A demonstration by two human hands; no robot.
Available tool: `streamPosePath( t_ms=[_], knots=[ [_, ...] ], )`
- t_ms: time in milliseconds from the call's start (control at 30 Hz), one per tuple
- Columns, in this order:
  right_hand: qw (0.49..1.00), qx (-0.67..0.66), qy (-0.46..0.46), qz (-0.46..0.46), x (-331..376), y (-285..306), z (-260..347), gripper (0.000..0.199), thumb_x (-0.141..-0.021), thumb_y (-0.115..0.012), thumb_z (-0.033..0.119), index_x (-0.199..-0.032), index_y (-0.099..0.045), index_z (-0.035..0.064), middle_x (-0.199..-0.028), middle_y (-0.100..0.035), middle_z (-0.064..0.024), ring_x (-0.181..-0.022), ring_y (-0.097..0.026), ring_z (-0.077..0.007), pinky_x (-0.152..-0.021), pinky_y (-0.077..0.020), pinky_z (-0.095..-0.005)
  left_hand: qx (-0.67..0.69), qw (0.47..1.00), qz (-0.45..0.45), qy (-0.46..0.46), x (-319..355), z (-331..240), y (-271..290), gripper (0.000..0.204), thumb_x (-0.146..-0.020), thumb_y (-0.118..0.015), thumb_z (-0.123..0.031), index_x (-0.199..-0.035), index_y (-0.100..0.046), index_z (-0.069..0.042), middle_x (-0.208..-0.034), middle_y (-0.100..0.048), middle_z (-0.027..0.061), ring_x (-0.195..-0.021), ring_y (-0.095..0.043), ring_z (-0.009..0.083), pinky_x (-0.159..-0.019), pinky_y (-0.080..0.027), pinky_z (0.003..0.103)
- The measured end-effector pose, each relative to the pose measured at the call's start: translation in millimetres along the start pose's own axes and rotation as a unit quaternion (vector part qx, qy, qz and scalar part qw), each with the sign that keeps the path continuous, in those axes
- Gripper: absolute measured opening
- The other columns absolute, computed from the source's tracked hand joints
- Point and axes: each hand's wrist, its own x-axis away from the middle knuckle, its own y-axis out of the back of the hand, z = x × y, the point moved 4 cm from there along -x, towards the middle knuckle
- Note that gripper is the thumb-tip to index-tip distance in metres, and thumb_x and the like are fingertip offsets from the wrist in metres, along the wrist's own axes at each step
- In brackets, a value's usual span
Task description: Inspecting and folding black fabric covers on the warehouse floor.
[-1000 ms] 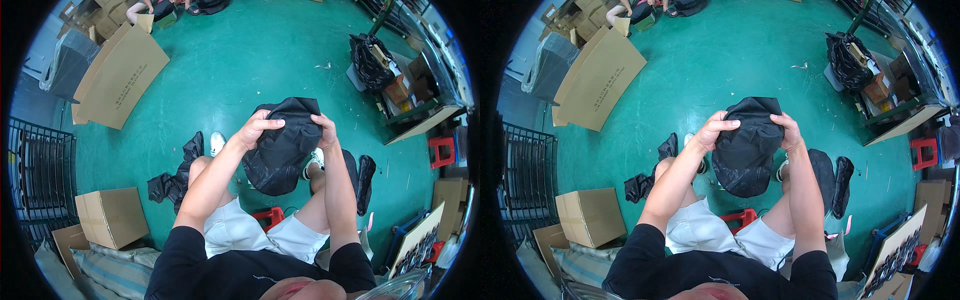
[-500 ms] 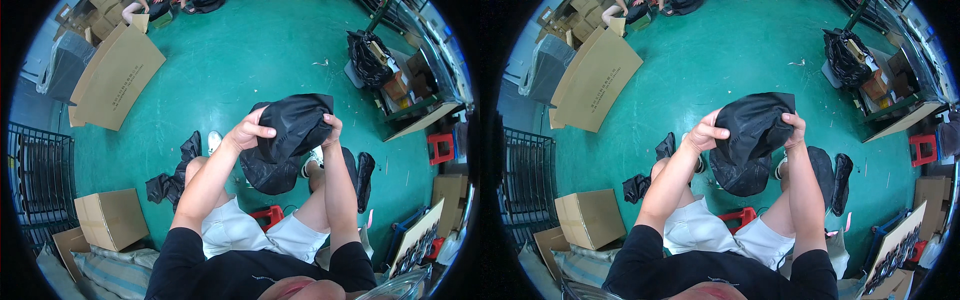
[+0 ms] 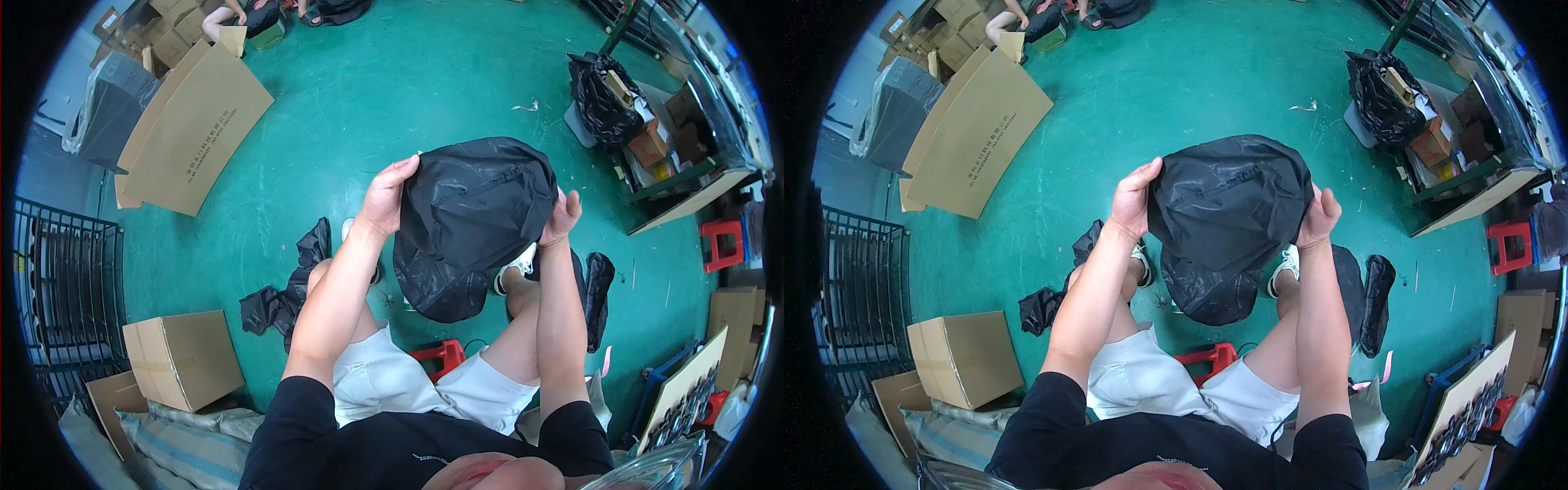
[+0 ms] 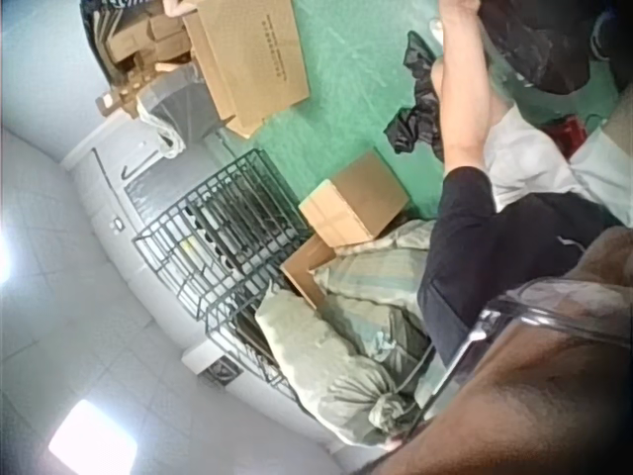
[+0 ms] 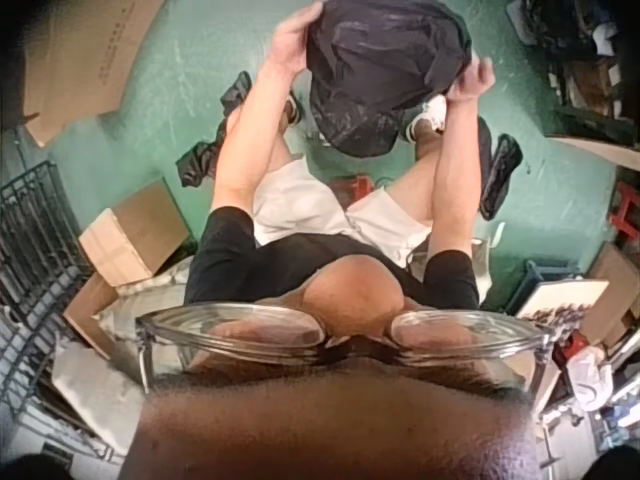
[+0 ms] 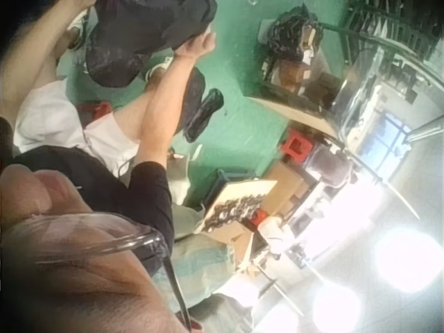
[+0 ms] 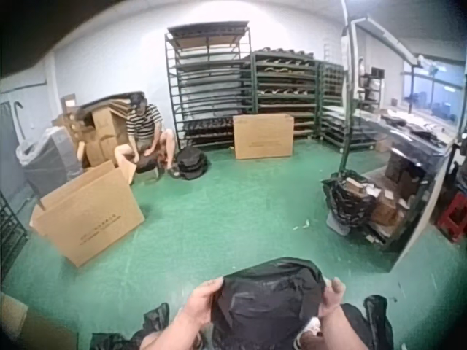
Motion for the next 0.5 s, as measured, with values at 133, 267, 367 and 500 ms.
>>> streamPosePath(
  t_ms=[133,267,367,500],
  knots=[
    [0.998,-0.001,-0.043,-0.049,16,27,4,0.053,-0.096,-0.054,0.03,-0.134,-0.048,-0.0072,-0.129,-0.059,-0.0246,-0.117,-0.06,-0.0358,-0.104,-0.0444,-0.0489,0.004,1.0,0.011,0.021,-4,-5,19,0.035,-0.102,-0.048,-0.021,-0.116,-0.059,0.009,-0.114,-0.067,0.0199,-0.099,-0.069,0.025,-0.089,-0.056,0.037],
    [0.983,0.02,-0.034,-0.177,20,45,12,0.049,-0.1,-0.046,0.028,-0.135,-0.048,-0.0064,-0.133,-0.056,-0.0237,-0.119,-0.058,-0.0372,-0.106,-0.0424,-0.0503,0.024,0.999,0.032,0.02,-5,-12,27,0.035,-0.101,-0.049,-0.019,-0.12,-0.057,0.009,-0.117,-0.065,0.021,-0.105,-0.066,0.0263,-0.093,-0.054,0.039],
    [0.991,-0.096,-0.036,-0.089,6,7,11,0.057,-0.103,-0.039,0.038,-0.139,-0.044,-0.0059,-0.139,-0.051,-0.0243,-0.126,-0.053,-0.0388,-0.11,-0.0377,-0.0531,0.024,0.997,0.075,0.004,1,-19,2,0.049,-0.094,-0.055,-0.012,-0.135,-0.043,0.012,-0.125,-0.06,0.0222,-0.117,-0.06,0.027,-0.101,-0.049,0.04],
    [0.995,-0.092,-0.007,-0.03,3,5,25,0.069,-0.102,-0.036,0.05,-0.144,-0.036,-0.0053,-0.146,-0.043,-0.0244,-0.131,-0.047,-0.041,-0.112,-0.033,-0.0563,0.011,0.985,0.135,0.111,8,-13,3,0.064,-0.084,-0.063,-0.007,-0.137,-0.036,0.017,-0.127,-0.058,0.0262,-0.114,-0.062,0.0303,-0.101,-0.048,0.04]
  ],
)
